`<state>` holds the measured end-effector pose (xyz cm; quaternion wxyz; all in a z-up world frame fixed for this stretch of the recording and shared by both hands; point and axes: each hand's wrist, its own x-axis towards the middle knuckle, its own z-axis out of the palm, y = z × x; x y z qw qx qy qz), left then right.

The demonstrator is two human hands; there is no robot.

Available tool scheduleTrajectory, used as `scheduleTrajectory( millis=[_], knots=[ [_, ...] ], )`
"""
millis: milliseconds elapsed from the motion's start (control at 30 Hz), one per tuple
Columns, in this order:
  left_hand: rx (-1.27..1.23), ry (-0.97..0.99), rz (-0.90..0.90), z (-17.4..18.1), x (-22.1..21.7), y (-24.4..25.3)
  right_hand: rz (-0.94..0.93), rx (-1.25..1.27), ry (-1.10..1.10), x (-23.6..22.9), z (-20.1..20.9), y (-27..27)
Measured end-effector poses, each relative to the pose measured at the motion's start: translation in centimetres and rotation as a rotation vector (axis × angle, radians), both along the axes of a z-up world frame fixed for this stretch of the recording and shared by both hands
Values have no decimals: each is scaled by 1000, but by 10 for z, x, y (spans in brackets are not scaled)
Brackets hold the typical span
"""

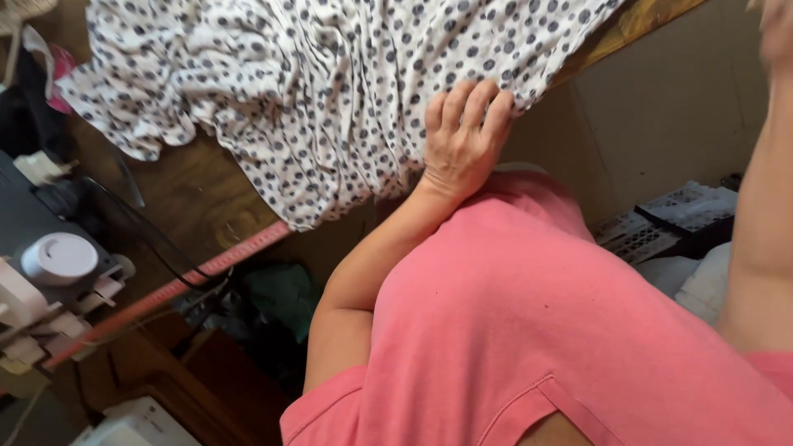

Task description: The person uses scissors to cut a piece of white fabric with black polka dots on a wooden table. They hold the fabric with one hand and cut along the edge with the other, occasionally adjusting the fabric's position.

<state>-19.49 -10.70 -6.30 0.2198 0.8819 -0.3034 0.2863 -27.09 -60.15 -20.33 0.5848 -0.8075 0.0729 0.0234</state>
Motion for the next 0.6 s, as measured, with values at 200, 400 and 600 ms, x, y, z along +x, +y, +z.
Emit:
scheduleTrajectory(
  millis=[200,400,600],
  knots=[
    [-112,-90,-46,14,6,-3,194,-198,-7,-57,168,219],
    [-44,-52,15,7,-2,-10,250,48,78,-96,144,238],
    [-148,-103,-12,4,-3,-11,245,159,52,-97,135,245]
  ],
)
